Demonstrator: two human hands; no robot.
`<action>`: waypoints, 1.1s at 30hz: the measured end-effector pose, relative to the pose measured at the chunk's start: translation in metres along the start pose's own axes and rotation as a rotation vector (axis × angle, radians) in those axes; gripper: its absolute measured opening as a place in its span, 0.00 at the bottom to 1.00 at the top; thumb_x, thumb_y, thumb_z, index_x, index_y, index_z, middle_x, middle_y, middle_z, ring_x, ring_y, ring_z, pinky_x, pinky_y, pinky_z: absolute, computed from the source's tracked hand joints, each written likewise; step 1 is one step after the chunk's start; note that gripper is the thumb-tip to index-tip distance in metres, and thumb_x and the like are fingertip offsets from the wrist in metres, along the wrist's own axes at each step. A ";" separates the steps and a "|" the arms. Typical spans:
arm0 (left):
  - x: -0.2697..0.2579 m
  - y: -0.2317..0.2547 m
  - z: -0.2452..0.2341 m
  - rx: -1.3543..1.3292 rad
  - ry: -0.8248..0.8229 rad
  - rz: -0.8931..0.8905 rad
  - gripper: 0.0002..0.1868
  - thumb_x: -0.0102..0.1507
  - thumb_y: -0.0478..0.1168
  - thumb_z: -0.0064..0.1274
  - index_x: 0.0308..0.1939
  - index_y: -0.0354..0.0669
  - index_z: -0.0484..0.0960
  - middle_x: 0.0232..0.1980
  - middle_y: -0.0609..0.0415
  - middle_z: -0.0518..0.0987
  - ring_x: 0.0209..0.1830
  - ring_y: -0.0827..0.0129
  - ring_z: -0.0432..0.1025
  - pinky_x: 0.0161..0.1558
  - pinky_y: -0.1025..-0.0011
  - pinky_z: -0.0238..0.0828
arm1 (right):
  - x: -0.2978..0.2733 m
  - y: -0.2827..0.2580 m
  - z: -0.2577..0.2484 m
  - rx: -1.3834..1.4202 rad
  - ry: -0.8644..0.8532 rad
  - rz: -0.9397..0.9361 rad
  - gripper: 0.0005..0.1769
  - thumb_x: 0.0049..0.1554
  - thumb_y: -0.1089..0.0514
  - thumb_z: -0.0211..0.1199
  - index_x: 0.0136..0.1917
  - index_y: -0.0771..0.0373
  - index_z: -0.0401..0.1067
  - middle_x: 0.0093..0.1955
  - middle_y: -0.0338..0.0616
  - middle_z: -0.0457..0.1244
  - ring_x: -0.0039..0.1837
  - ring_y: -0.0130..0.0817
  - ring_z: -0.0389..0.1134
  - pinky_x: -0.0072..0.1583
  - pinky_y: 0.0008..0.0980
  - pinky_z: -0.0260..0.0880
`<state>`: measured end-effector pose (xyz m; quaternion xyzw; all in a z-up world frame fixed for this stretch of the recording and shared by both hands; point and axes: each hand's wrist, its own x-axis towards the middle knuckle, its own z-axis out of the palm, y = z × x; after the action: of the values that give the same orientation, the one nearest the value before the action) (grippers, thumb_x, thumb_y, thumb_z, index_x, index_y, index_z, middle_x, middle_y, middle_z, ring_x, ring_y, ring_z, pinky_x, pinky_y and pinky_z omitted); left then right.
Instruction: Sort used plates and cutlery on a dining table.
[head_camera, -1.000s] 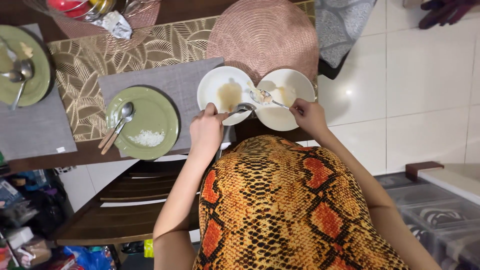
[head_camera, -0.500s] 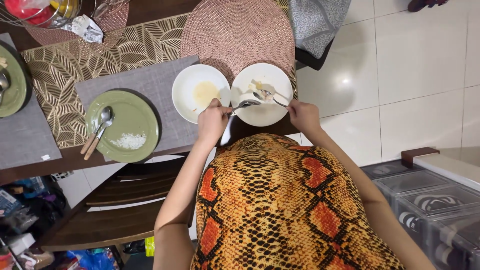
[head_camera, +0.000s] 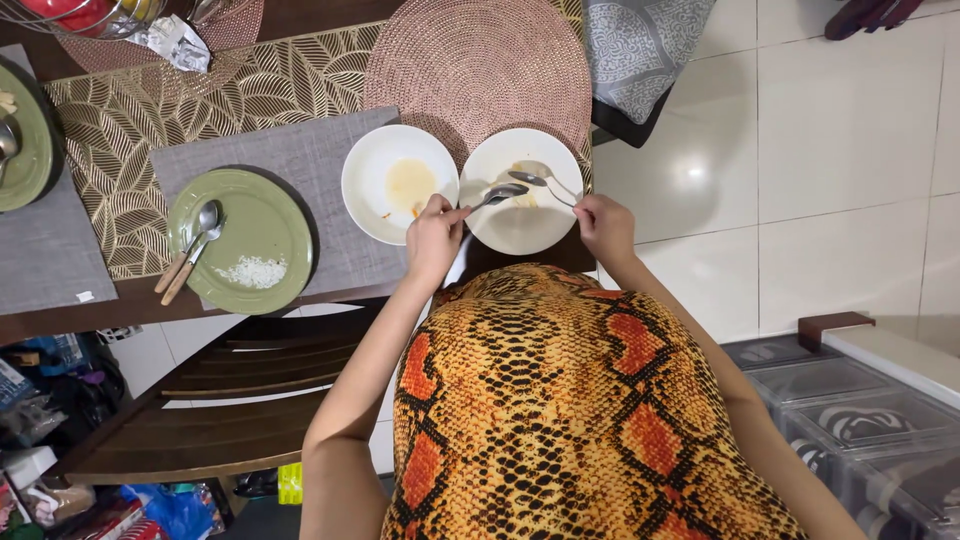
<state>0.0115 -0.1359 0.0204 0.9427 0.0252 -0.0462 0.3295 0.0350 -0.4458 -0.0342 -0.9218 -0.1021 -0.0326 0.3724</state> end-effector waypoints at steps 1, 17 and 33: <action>0.001 -0.001 0.003 0.000 0.002 0.000 0.12 0.60 0.32 0.59 0.44 0.53 0.91 0.40 0.52 0.76 0.33 0.56 0.76 0.37 0.57 0.73 | -0.001 0.004 0.001 0.000 0.000 -0.002 0.02 0.57 0.62 0.67 0.43 0.61 0.76 0.42 0.46 0.69 0.40 0.46 0.69 0.43 0.40 0.68; 0.003 -0.018 0.012 -0.092 -0.051 0.070 0.15 0.59 0.31 0.58 0.47 0.51 0.89 0.43 0.50 0.77 0.37 0.54 0.77 0.41 0.57 0.74 | 0.010 0.026 -0.005 0.052 -0.202 0.150 0.05 0.56 0.58 0.71 0.43 0.61 0.77 0.37 0.45 0.69 0.38 0.37 0.71 0.43 0.34 0.70; -0.004 -0.017 0.009 -0.155 -0.068 0.083 0.15 0.60 0.31 0.57 0.49 0.50 0.88 0.42 0.50 0.77 0.36 0.53 0.76 0.40 0.56 0.73 | 0.014 0.017 -0.015 0.057 -0.227 0.214 0.05 0.56 0.58 0.70 0.45 0.60 0.77 0.37 0.43 0.69 0.37 0.34 0.70 0.42 0.33 0.69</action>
<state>0.0054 -0.1283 0.0027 0.9125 -0.0217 -0.0625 0.4038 0.0525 -0.4661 -0.0335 -0.9142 -0.0457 0.1147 0.3861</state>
